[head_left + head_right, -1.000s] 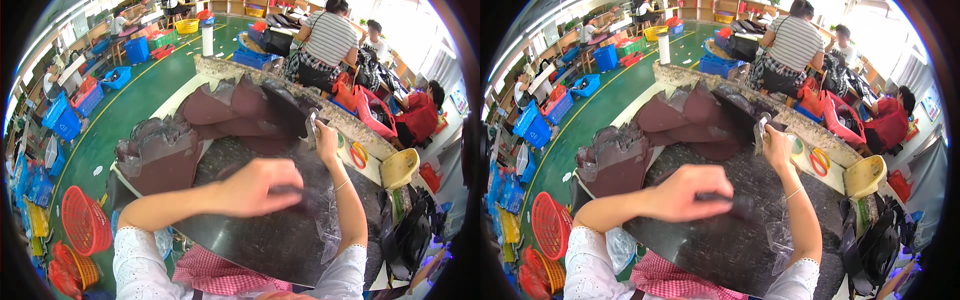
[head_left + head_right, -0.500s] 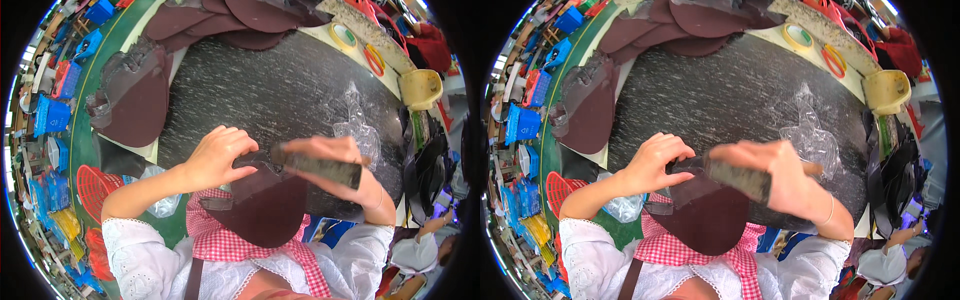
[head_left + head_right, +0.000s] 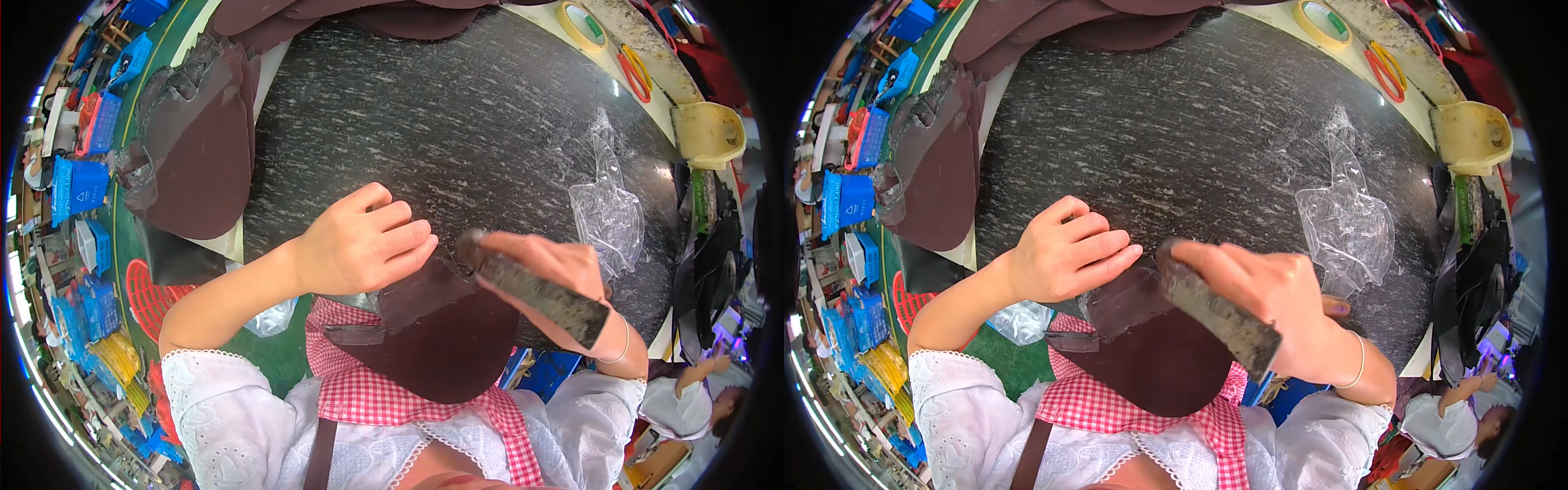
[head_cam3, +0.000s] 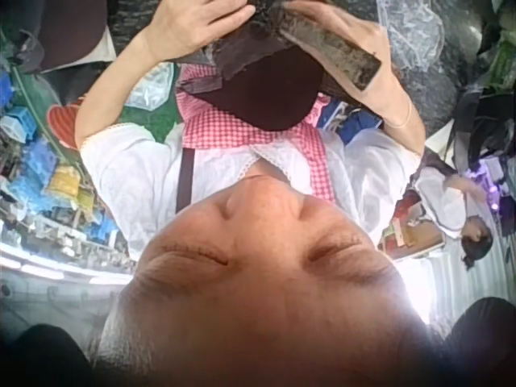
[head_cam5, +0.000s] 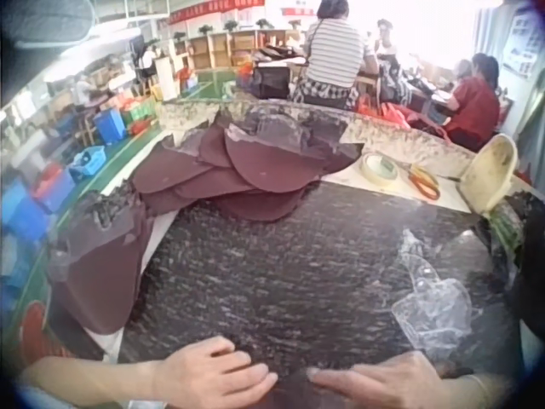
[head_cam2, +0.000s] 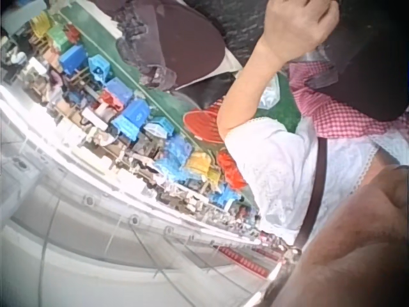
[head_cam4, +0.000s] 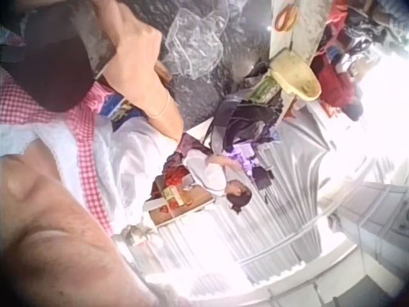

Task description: Hammering the edges and components of dark brown shoe upper pieces on a workshop bench.

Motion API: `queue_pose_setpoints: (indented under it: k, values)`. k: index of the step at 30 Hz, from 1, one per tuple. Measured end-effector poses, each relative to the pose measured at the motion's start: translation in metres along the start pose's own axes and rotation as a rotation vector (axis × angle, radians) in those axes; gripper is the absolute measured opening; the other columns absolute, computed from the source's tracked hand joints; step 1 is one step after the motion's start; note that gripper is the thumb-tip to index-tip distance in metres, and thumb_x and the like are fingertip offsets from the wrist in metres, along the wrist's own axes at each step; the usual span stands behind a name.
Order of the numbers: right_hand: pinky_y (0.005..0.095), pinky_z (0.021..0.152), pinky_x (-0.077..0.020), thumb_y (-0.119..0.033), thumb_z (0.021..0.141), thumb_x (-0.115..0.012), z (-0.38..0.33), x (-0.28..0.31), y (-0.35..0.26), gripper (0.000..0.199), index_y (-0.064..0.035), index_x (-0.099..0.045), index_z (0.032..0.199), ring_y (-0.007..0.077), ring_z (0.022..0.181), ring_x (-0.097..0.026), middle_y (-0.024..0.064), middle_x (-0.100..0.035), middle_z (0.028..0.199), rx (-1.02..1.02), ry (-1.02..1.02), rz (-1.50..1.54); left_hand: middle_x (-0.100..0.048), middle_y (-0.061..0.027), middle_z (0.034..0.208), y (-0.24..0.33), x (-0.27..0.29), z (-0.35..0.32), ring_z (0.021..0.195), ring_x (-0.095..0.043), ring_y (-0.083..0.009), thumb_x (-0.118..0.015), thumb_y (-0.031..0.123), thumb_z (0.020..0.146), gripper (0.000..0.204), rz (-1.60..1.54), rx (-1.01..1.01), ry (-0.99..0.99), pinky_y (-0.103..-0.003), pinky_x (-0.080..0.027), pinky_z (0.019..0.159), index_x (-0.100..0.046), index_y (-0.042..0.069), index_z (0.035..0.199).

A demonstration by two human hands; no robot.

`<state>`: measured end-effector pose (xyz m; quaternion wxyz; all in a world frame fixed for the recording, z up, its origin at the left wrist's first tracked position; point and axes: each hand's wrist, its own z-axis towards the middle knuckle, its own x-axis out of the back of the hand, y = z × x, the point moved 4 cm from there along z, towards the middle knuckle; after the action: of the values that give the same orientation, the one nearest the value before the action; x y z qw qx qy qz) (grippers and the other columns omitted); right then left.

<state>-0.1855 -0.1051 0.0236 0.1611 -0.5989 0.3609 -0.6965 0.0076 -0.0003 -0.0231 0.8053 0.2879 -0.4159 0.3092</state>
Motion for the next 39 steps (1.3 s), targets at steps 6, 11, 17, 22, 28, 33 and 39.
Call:
queue_pose_setpoints:
  k: [6, 11, 17, 22, 28, 33, 39]
  values:
    - [0.0371, 0.057, -0.0541, -0.025, 0.081, -0.071, 0.016, -0.004, -0.001, 0.048, -0.0062, -0.061, 0.124, 0.0266, 0.069, -0.071, 0.009, -0.067, 0.082, -0.005, -0.034, -0.064, -0.068, -0.0021, 0.097, -0.001, 0.002, 0.002, 0.076, -0.06, -0.0169, -0.071, 0.012, 0.075, 0.026, 0.018, -0.012, 0.007, -0.035, -0.048, 0.072, -0.073, 0.007, 0.1]
    - [0.0363, 0.053, -0.0523, -0.025, 0.078, -0.071, 0.011, -0.01, -0.004, 0.054, -0.008, -0.06, 0.128, 0.0255, 0.064, -0.069, 0.006, -0.064, 0.078, 0.045, -0.011, -0.126, -0.066, -0.0012, 0.097, -0.01, 0.001, 0.001, 0.082, -0.061, -0.0181, -0.08, 0.012, 0.076, 0.024, -0.262, 0.271, 0.035, -0.038, -0.045, 0.08, -0.075, 0.01, 0.099]
    - [0.0361, 0.05, -0.0497, -0.025, 0.078, -0.071, 0.015, -0.011, -0.006, 0.053, -0.0084, -0.061, 0.127, 0.024, 0.06, -0.067, 0.0053, -0.06, 0.074, 0.032, -0.047, -0.119, -0.067, -0.0019, 0.102, -0.004, 0.008, -0.012, 0.087, -0.062, -0.0199, -0.081, 0.013, 0.076, 0.025, -0.389, 0.404, 0.053, -0.039, -0.044, 0.084, -0.075, 0.009, 0.1]
    - [0.0374, 0.051, -0.0502, -0.025, 0.079, -0.071, 0.024, -0.007, -0.002, 0.05, -0.0079, -0.061, 0.126, 0.0248, 0.061, -0.068, 0.0061, -0.063, 0.076, 0.091, 0.001, -0.102, -0.068, -0.0076, 0.102, 0.032, 0.003, -0.003, 0.084, -0.063, -0.021, -0.074, 0.01, 0.069, 0.028, 0.125, 0.089, -0.03, -0.037, -0.051, 0.082, -0.073, 0.0, 0.095]
    - [0.038, 0.053, -0.0519, -0.025, 0.081, -0.071, 0.029, -0.008, -0.006, 0.047, -0.0072, -0.061, 0.123, 0.0279, 0.066, -0.07, 0.0075, -0.065, 0.078, 0.063, -0.065, -0.129, -0.067, 0.0008, 0.101, 0.006, 0.02, -0.017, 0.09, -0.06, -0.0183, -0.084, 0.013, 0.073, 0.032, -0.255, 0.565, 0.013, -0.042, -0.037, 0.09, -0.076, 0.012, 0.104]
    - [0.0379, 0.054, -0.0529, -0.024, 0.082, -0.071, 0.037, 0.0, -0.003, 0.043, -0.0094, -0.062, 0.121, 0.0274, 0.066, -0.07, 0.007, -0.067, 0.079, 0.091, 0.047, -0.173, -0.067, -0.0007, 0.101, 0.018, 0.009, -0.023, 0.091, -0.061, -0.0196, -0.083, 0.012, 0.072, 0.032, -0.174, 0.516, 0.091, -0.041, -0.039, 0.088, -0.075, 0.009, 0.103]
    - [0.0376, 0.054, -0.0533, -0.023, 0.081, -0.071, 0.042, -0.002, -0.006, 0.037, -0.0103, -0.064, 0.115, 0.0258, 0.065, -0.07, 0.0066, -0.067, 0.078, 0.131, -0.022, -0.046, -0.066, -0.0122, 0.099, 0.043, 0.005, -0.011, 0.085, -0.063, -0.0258, -0.072, 0.008, 0.066, 0.03, 0.091, 0.274, 0.062, -0.04, -0.053, 0.076, -0.071, -0.004, 0.093]
